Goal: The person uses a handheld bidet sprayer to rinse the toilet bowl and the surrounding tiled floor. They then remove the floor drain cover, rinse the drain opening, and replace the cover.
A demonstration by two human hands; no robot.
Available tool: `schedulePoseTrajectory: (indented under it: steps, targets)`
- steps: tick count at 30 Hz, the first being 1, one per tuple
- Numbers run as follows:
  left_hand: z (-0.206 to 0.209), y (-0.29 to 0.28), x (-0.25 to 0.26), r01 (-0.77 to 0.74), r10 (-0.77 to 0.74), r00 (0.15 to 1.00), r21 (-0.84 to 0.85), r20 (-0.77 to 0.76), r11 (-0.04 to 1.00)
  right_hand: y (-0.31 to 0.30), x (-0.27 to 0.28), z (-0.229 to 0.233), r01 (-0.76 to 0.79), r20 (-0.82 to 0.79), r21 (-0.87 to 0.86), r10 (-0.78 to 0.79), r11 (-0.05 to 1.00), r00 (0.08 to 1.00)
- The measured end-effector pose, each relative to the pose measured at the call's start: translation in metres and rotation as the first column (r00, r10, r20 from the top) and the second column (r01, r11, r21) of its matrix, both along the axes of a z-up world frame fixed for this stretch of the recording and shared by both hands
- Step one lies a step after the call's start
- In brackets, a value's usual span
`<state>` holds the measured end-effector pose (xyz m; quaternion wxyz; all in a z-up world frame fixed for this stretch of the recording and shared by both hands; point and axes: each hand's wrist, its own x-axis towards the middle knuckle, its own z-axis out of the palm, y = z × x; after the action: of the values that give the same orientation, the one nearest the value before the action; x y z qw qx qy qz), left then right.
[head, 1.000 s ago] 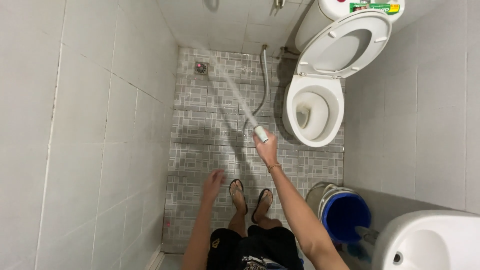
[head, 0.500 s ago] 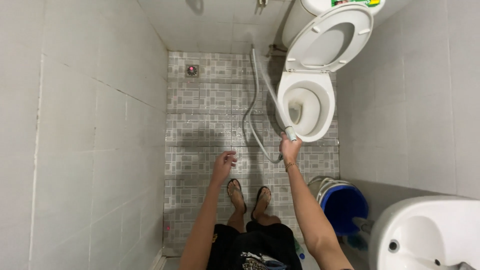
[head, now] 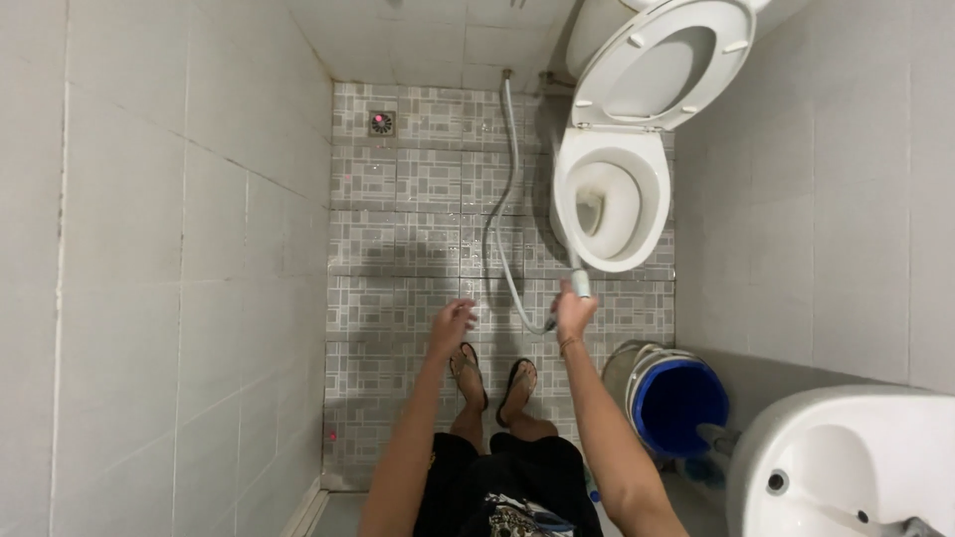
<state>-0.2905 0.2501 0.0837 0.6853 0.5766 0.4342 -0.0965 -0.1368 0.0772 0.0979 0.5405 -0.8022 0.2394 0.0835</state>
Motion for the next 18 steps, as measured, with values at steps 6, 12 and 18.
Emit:
schedulePoseTrajectory:
  steps: [6, 12, 18]
  targets:
    - [-0.021, 0.006, 0.104, -0.15, 0.158, 0.976, -0.065, 0.147, 0.987, 0.053, -0.036, 0.033, -0.421, 0.154, -0.062, 0.426, 0.905, 0.892]
    - [-0.021, 0.044, 0.182, -0.508, 0.681, 0.722, -0.575, 0.122, 0.641, 0.061, -0.031, 0.048, -0.655, 0.046, -0.138, 0.666, 0.742, 0.745]
    - [-0.039, 0.061, 0.184, -0.461, 0.608, 0.768, -0.485, 0.202, 0.743, 0.057, 0.0, 0.012, -0.67, 0.065, -0.137, 0.681, 0.73, 0.729]
